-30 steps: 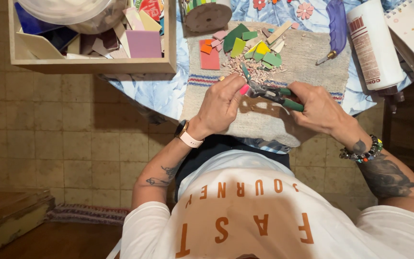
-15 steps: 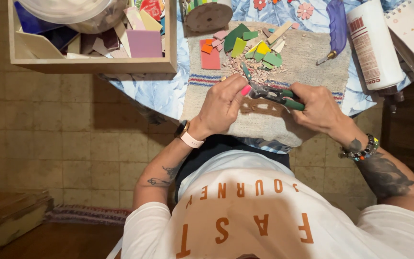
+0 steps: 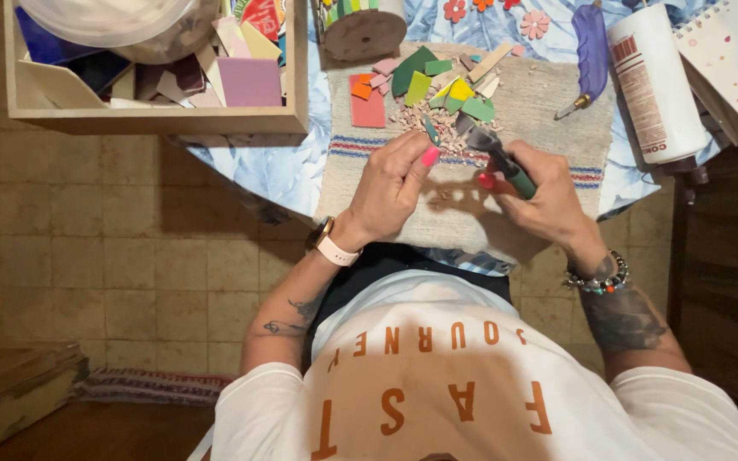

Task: Cutting small pieces of colorful craft material using nippers over a piece of fabric

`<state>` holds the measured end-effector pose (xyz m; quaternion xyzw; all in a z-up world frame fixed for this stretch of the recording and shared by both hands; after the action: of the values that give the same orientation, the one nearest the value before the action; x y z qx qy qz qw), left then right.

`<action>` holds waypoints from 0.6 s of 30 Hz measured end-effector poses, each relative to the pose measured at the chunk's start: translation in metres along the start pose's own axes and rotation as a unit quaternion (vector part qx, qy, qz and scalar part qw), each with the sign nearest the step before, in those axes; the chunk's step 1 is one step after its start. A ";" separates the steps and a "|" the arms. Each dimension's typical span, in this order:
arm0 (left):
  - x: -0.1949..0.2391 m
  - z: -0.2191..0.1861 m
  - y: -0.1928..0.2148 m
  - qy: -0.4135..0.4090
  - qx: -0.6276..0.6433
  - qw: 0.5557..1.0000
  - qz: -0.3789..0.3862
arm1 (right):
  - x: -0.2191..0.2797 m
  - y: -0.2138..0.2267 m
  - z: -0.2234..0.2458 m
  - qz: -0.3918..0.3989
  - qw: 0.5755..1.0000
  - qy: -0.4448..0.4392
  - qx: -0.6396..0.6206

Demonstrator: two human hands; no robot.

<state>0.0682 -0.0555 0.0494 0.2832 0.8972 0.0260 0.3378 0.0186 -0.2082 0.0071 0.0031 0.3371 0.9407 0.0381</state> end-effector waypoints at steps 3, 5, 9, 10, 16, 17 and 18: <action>0.002 -0.004 0.008 0.011 -0.014 1.000 -0.021 | 0.000 0.005 0.012 -0.007 1.000 0.020 0.014; 0.003 -0.007 0.010 0.013 -0.024 0.999 -0.028 | 0.000 0.013 0.020 -0.018 0.998 0.038 0.046; 0.001 -0.019 0.008 0.005 -0.044 0.999 -0.016 | 0.002 0.010 0.016 0.015 0.992 0.056 0.110; 0.000 -0.022 0.007 0.005 -0.049 0.999 -0.010 | 0.004 0.006 0.011 0.034 0.990 0.053 0.122; -0.003 -0.020 0.000 -0.008 -0.073 0.997 0.003 | 0.005 0.007 0.010 0.051 0.989 0.062 0.124; -0.002 -0.021 -0.001 -0.007 -0.072 0.997 0.004 | 0.008 0.007 0.010 0.051 0.989 0.060 0.123; -0.003 -0.022 0.000 -0.007 -0.076 0.997 0.005 | 0.008 0.007 0.010 0.054 0.989 0.060 0.122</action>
<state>0.0560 -0.0541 0.0679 0.2614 0.8888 0.0941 0.3646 0.0106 -0.2070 0.0192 -0.0304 0.4508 0.8915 -0.0336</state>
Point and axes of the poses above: each hand's wrist, its own x-axis away from the middle knuckle, its own y-axis out of the back of the hand, z = x × y, the point moved 10 cm from there along -x, towards the middle knuckle, and after that the axes turned 10 degrees about -y, right-handed, at the moved point
